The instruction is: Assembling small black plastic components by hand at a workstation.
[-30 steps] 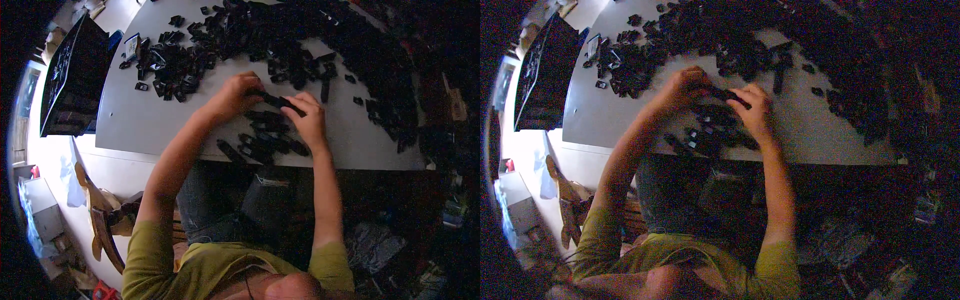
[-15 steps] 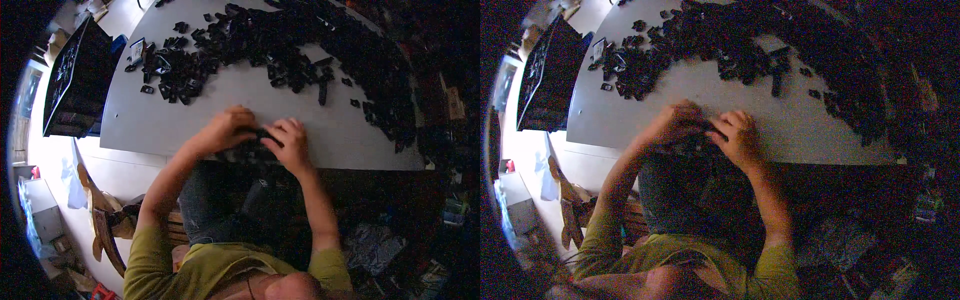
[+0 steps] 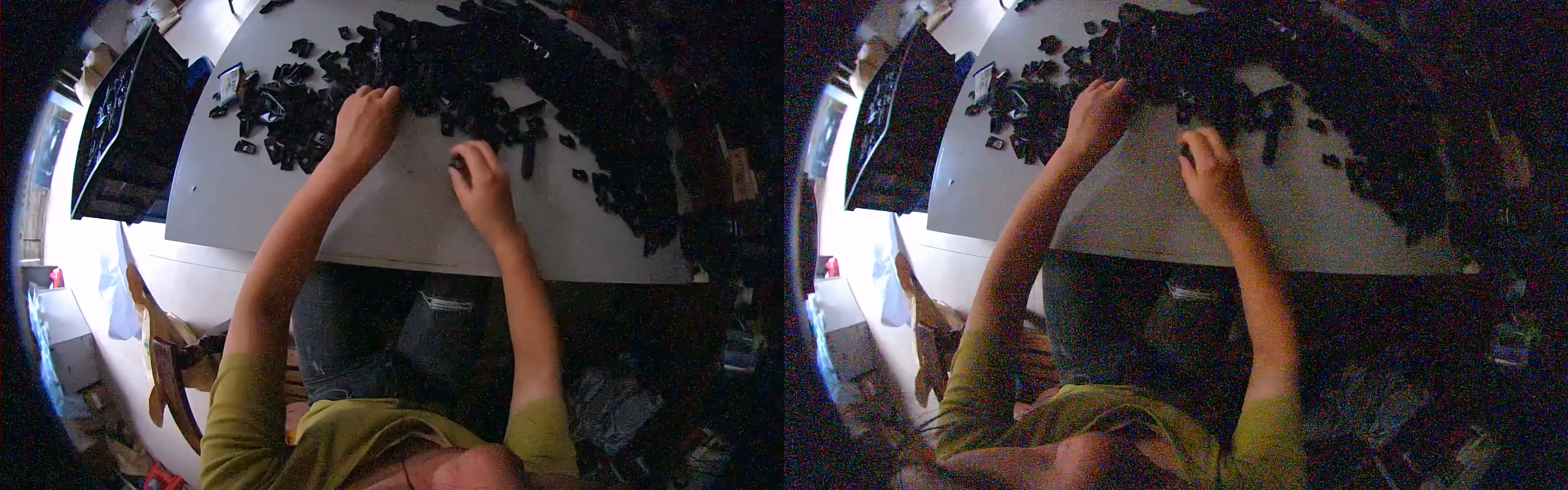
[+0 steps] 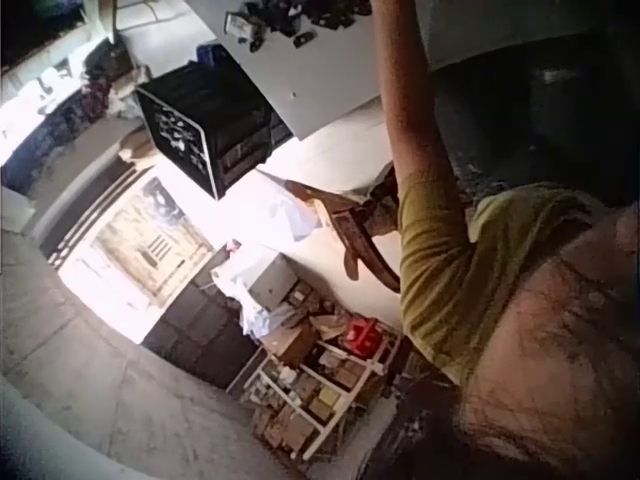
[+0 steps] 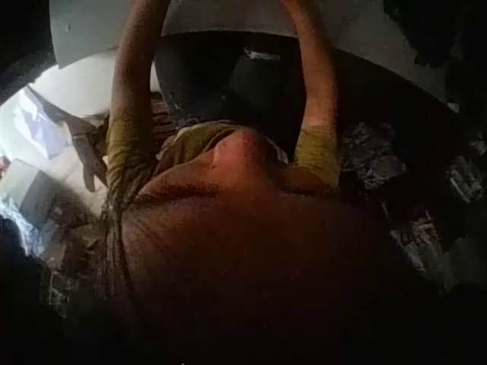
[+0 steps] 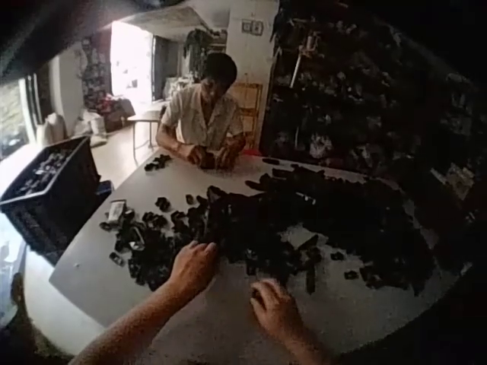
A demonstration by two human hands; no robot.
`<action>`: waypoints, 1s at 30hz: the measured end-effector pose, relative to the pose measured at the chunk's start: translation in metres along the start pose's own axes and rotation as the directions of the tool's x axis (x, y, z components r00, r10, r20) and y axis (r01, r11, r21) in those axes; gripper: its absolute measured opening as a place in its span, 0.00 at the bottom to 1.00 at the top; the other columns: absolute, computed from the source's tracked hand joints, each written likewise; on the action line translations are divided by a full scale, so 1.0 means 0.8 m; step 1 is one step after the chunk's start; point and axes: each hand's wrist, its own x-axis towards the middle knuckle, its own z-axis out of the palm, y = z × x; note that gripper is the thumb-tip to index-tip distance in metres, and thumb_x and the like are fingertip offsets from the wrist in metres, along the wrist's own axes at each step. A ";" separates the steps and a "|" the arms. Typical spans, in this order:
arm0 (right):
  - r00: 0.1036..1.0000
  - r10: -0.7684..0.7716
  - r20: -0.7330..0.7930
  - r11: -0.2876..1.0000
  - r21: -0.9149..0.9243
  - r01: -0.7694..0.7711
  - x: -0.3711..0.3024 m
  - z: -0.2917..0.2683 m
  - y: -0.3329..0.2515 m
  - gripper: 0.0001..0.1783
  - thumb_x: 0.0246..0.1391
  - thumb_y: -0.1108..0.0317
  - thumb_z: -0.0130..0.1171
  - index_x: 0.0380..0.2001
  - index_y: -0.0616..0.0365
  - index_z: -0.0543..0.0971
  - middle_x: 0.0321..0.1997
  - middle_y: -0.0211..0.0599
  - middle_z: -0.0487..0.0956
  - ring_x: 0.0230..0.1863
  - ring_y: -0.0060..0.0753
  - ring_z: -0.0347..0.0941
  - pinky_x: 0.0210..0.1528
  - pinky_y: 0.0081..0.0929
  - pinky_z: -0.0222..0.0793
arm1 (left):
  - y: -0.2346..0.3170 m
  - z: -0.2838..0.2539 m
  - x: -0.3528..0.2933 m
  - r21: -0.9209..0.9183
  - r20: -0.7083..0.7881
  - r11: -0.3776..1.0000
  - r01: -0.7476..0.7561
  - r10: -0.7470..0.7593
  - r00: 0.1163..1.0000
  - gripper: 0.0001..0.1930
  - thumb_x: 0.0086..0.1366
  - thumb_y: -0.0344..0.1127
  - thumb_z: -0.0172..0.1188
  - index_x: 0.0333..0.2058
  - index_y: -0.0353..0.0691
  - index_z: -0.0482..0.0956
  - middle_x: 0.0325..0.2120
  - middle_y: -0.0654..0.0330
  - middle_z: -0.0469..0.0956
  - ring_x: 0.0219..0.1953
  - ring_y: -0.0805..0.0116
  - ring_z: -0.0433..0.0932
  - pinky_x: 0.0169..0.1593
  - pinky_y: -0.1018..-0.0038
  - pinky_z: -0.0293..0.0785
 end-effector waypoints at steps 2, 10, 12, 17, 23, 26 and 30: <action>0.999 0.029 -0.015 0.998 -0.063 -0.030 -0.020 -0.010 0.003 0.13 0.46 0.75 0.58 0.38 0.62 0.73 0.39 0.40 0.72 0.39 0.42 0.73 0.41 0.31 0.70 | 0.009 -0.018 -0.005 0.006 -0.002 0.998 -0.070 0.070 0.998 0.12 0.53 0.28 0.54 0.38 0.40 0.70 0.26 0.54 0.75 0.38 0.52 0.74 0.34 0.62 0.72; 0.968 0.248 -0.030 0.938 -0.241 -0.247 -0.046 -0.013 0.000 0.14 0.45 0.72 0.62 0.37 0.62 0.74 0.34 0.39 0.74 0.37 0.39 0.74 0.38 0.29 0.69 | 0.035 -0.016 -0.057 -0.913 0.404 0.062 0.404 -0.019 0.915 0.21 0.49 0.21 0.59 0.44 0.37 0.69 0.31 0.57 0.77 0.35 0.75 0.74 0.41 0.78 0.69; 0.978 0.210 0.000 0.972 0.104 -0.209 -0.040 -0.012 -0.002 0.14 0.44 0.72 0.62 0.37 0.62 0.75 0.32 0.37 0.74 0.33 0.34 0.73 0.34 0.26 0.68 | 0.038 -0.012 -0.064 -0.898 0.404 0.206 0.388 0.043 0.914 0.18 0.48 0.22 0.60 0.41 0.36 0.71 0.32 0.56 0.77 0.35 0.72 0.74 0.42 0.76 0.69; 0.981 0.178 0.084 0.973 0.132 -0.188 -0.036 -0.014 -0.005 0.14 0.42 0.73 0.64 0.35 0.62 0.77 0.29 0.34 0.73 0.29 0.27 0.70 0.31 0.22 0.66 | 0.041 -0.014 -0.069 -0.796 0.269 0.586 0.150 0.120 0.956 0.12 0.45 0.23 0.63 0.31 0.34 0.76 0.32 0.54 0.76 0.38 0.63 0.76 0.44 0.72 0.70; 0.982 0.083 0.169 0.989 0.108 -0.102 -0.022 -0.016 0.002 0.15 0.37 0.72 0.67 0.33 0.61 0.80 0.30 0.34 0.71 0.32 0.31 0.69 0.33 0.24 0.65 | 0.031 -0.022 -0.067 -0.769 0.317 0.622 0.148 0.171 0.933 0.13 0.43 0.25 0.65 0.32 0.34 0.78 0.33 0.53 0.76 0.38 0.57 0.76 0.44 0.68 0.70; 0.977 0.016 0.212 0.993 0.110 -0.040 -0.015 -0.005 0.004 0.15 0.39 0.69 0.66 0.34 0.60 0.80 0.30 0.34 0.71 0.34 0.32 0.69 0.35 0.26 0.65 | 0.032 -0.025 -0.068 -0.732 0.333 0.665 0.152 0.154 0.930 0.13 0.43 0.25 0.65 0.32 0.34 0.78 0.33 0.52 0.76 0.38 0.56 0.76 0.43 0.67 0.71; 0.976 -0.010 0.216 0.993 0.118 -0.016 0.006 -0.007 0.012 0.15 0.45 0.61 0.63 0.34 0.59 0.80 0.32 0.35 0.72 0.35 0.35 0.71 0.35 0.28 0.66 | 0.023 -0.042 -0.062 -0.702 0.321 0.709 0.069 0.228 0.919 0.12 0.46 0.28 0.64 0.32 0.34 0.78 0.34 0.51 0.76 0.39 0.55 0.75 0.42 0.67 0.71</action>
